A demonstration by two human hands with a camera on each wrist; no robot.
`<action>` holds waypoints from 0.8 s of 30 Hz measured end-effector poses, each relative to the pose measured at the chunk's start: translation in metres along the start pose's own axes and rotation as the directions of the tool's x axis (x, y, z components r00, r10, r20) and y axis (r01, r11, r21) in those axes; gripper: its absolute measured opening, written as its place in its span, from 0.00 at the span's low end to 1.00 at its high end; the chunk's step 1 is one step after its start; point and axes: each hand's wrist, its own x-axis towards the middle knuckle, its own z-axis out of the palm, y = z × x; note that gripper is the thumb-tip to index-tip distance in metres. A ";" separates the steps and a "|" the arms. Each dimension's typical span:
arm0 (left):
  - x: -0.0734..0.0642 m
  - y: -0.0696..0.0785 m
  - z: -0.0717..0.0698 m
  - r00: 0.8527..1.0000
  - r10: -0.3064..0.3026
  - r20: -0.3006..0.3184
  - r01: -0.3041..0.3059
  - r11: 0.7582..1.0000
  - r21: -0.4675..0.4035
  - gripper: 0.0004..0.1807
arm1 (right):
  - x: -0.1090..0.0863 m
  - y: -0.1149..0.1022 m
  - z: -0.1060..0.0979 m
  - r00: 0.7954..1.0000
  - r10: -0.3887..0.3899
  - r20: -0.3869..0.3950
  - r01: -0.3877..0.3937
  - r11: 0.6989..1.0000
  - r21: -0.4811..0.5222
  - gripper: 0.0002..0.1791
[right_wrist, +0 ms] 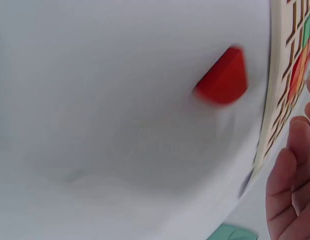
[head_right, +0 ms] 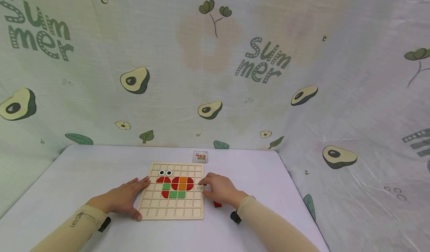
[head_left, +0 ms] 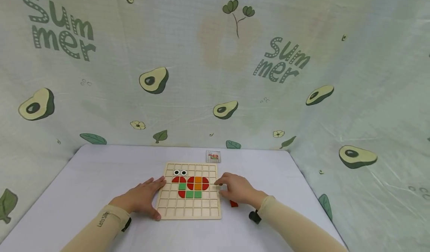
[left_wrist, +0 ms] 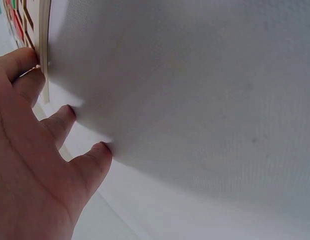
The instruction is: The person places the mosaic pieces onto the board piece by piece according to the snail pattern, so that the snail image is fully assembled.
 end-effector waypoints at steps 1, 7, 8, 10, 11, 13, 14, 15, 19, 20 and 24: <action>0.000 0.000 0.000 1.000 0.001 0.000 -0.001 1.000 0.000 0.67 | -0.004 0.006 -0.001 1.000 0.016 0.003 -0.016 1.000 0.008 0.16; -0.002 0.002 -0.003 1.000 -0.002 0.004 0.002 1.000 -0.005 0.67 | -0.029 0.033 -0.006 0.998 0.059 0.037 -0.062 0.996 0.059 0.17; -0.002 0.002 -0.003 1.000 -0.004 0.005 0.004 1.000 -0.005 0.67 | -0.033 0.035 -0.006 0.997 0.057 0.047 -0.060 0.996 0.069 0.17; -0.003 0.003 -0.003 1.000 -0.002 0.004 0.002 1.000 -0.005 0.67 | -0.041 0.037 -0.005 0.997 0.042 0.067 -0.048 0.995 0.086 0.17; -0.003 0.003 -0.003 1.000 0.000 0.003 0.000 1.000 -0.005 0.67 | -0.044 0.037 -0.004 0.997 0.031 0.076 -0.038 0.995 0.092 0.17; -0.003 0.002 -0.003 1.000 0.005 0.000 -0.005 1.000 -0.006 0.67 | -0.049 0.037 -0.001 0.995 0.016 0.095 -0.025 0.995 0.098 0.18; -0.003 0.002 -0.003 1.000 0.008 -0.001 -0.008 1.000 -0.006 0.67 | -0.050 0.037 0.000 0.995 0.005 0.102 -0.015 0.995 0.098 0.18; -0.003 0.002 -0.003 1.000 0.011 -0.004 -0.011 1.000 -0.006 0.67 | -0.051 0.037 0.001 0.994 -0.008 0.105 -0.002 0.996 0.092 0.18; -0.002 0.001 -0.002 1.000 0.009 -0.005 -0.010 1.000 -0.005 0.67 | -0.052 0.035 0.007 0.995 -0.058 0.085 0.053 0.997 0.065 0.16; -0.002 0.001 -0.002 1.000 0.008 -0.004 -0.008 1.000 -0.005 0.67 | -0.052 0.035 0.008 0.995 -0.068 0.075 0.063 0.996 0.058 0.15; -0.002 0.002 -0.002 1.000 0.000 0.001 0.000 1.000 -0.009 0.67 | -0.050 0.034 0.010 0.996 -0.074 0.049 0.072 0.997 0.040 0.12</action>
